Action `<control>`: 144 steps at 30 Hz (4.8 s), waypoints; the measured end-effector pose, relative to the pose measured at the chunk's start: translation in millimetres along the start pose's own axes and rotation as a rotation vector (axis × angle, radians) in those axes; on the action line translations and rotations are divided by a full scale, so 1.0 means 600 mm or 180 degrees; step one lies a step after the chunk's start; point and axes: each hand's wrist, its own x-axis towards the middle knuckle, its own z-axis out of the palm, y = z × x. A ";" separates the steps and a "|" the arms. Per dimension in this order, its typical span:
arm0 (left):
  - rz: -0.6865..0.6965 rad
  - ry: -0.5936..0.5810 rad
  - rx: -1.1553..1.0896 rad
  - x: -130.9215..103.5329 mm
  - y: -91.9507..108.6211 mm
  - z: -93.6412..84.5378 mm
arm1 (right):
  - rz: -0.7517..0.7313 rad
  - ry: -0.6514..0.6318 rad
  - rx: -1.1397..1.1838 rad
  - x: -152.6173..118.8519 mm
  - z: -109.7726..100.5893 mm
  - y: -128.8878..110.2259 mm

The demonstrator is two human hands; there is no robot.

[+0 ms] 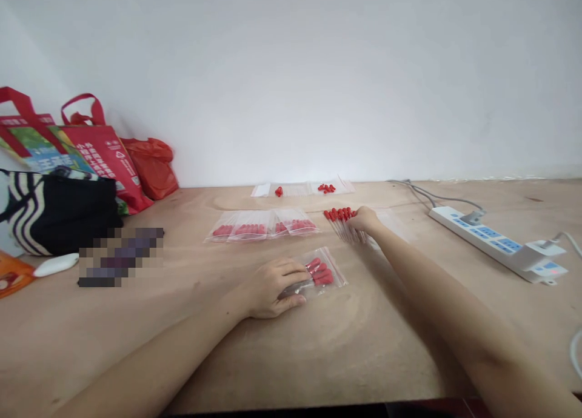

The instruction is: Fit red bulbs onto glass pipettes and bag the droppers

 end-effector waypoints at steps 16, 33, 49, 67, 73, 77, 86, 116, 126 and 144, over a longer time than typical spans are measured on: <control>-0.0659 -0.0370 -0.0066 -0.004 -0.001 0.002 | -0.0841 -0.0178 0.2774 -0.140 0.000 0.026; -0.0538 -0.0344 -0.0159 -0.001 0.001 0.002 | -0.0297 -0.0513 0.3798 -0.173 0.044 -0.012; -0.0422 -0.0327 -0.0152 0.000 -0.001 0.003 | -0.0692 -0.1096 0.2765 -0.179 0.026 0.004; -0.0455 -0.0347 -0.0339 0.000 -0.005 0.008 | -0.1271 -0.1072 0.2403 -0.167 0.038 0.006; -0.0495 -0.0314 -0.0367 0.000 -0.003 0.006 | -0.1365 -0.1339 0.2390 -0.171 0.035 0.003; -0.0484 -0.0310 -0.0389 0.001 -0.002 0.005 | -0.1564 -0.1602 0.2395 -0.180 0.027 -0.006; -0.0505 -0.0362 -0.0349 0.001 -0.003 0.006 | -0.1005 -0.1497 0.2373 -0.186 0.012 -0.011; -0.1955 0.0490 -0.3804 0.006 -0.026 -0.018 | -0.1104 -0.1773 0.3773 -0.189 0.035 -0.114; -0.2184 0.0759 -0.4035 0.018 -0.012 -0.008 | -0.0871 -0.2661 0.3056 -0.213 0.026 -0.064; -0.0897 0.1593 0.0038 0.023 -0.053 0.025 | -0.1648 -0.0242 0.3598 -0.100 -0.058 -0.043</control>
